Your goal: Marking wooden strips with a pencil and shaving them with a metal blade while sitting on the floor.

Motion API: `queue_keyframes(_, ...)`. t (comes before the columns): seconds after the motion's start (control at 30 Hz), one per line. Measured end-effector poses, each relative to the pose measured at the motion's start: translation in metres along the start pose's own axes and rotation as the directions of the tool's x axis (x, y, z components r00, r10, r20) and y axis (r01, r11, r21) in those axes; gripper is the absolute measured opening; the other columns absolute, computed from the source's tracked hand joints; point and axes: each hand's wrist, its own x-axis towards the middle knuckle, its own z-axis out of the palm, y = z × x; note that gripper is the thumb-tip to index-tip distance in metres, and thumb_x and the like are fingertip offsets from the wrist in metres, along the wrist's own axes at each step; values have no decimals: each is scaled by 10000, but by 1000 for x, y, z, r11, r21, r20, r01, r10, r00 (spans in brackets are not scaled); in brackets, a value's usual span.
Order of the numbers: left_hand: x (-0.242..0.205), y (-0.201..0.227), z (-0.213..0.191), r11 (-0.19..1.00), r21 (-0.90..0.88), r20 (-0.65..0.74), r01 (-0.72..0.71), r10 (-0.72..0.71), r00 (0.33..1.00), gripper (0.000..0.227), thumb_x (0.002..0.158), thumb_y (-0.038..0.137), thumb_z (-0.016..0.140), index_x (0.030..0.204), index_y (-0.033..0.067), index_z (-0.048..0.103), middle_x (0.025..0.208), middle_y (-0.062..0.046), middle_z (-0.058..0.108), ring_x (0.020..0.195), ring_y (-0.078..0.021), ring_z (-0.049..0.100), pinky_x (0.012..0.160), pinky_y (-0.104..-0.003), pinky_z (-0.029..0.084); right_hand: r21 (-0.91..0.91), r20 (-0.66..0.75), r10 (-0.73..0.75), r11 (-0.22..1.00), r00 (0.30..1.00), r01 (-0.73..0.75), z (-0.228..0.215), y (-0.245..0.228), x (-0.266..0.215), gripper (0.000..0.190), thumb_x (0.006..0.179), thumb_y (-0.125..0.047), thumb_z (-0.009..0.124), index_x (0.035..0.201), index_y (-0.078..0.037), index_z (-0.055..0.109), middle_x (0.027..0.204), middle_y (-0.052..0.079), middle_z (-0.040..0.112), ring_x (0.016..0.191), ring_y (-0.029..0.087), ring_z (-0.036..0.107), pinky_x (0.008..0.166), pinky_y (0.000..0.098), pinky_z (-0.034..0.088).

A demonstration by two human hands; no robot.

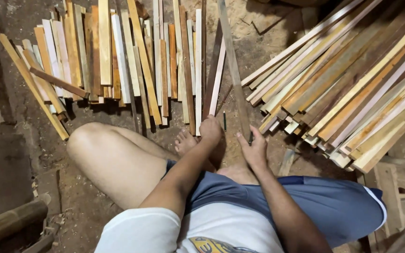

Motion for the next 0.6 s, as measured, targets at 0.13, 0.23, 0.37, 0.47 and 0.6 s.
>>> queue_keyframes(0.13,-6,5,-1,998,56,-118,25,-18,993,229,886,196,566,1002,0,597,790,-119,632,690,-350,690,521,-508,571,50,1,32,998,999,-32,-2,8,2,542,815,-188,867,1312,-63,694,1131,210,743,1042,303,718,838,417,586)
queue_keyframes(0.23,-3,-1,-17,998,67,-122,-5,13,992,212,929,152,533,1016,-32,593,820,-112,618,692,-354,711,553,-502,590,61,-1,33,998,999,-33,-4,9,6,500,839,-159,846,1313,-81,705,1093,189,759,1019,268,718,808,393,586)
queue_keyframes(0.37,3,-1,-11,996,-72,-117,61,-69,991,228,942,170,564,954,-56,587,774,-122,614,623,-344,706,503,-522,568,60,-17,30,998,999,-29,-5,17,6,496,832,-151,848,1303,-81,706,1087,202,755,999,284,726,781,403,588)
queue_keyframes(0.47,27,-23,0,938,-329,154,106,-57,986,371,810,295,692,967,-37,641,775,-166,662,701,-393,726,555,-532,577,39,-15,38,999,999,-38,-9,8,6,515,833,-172,848,1320,-94,698,1098,211,749,1023,319,720,798,416,590)
queue_keyframes(0.6,24,-28,-57,359,-846,513,394,344,787,323,713,40,836,1000,9,692,812,-168,686,775,-338,734,618,-512,630,16,-5,37,999,999,-37,-8,1,14,552,848,-231,846,1359,-125,667,1139,234,734,1094,396,696,857,447,592)
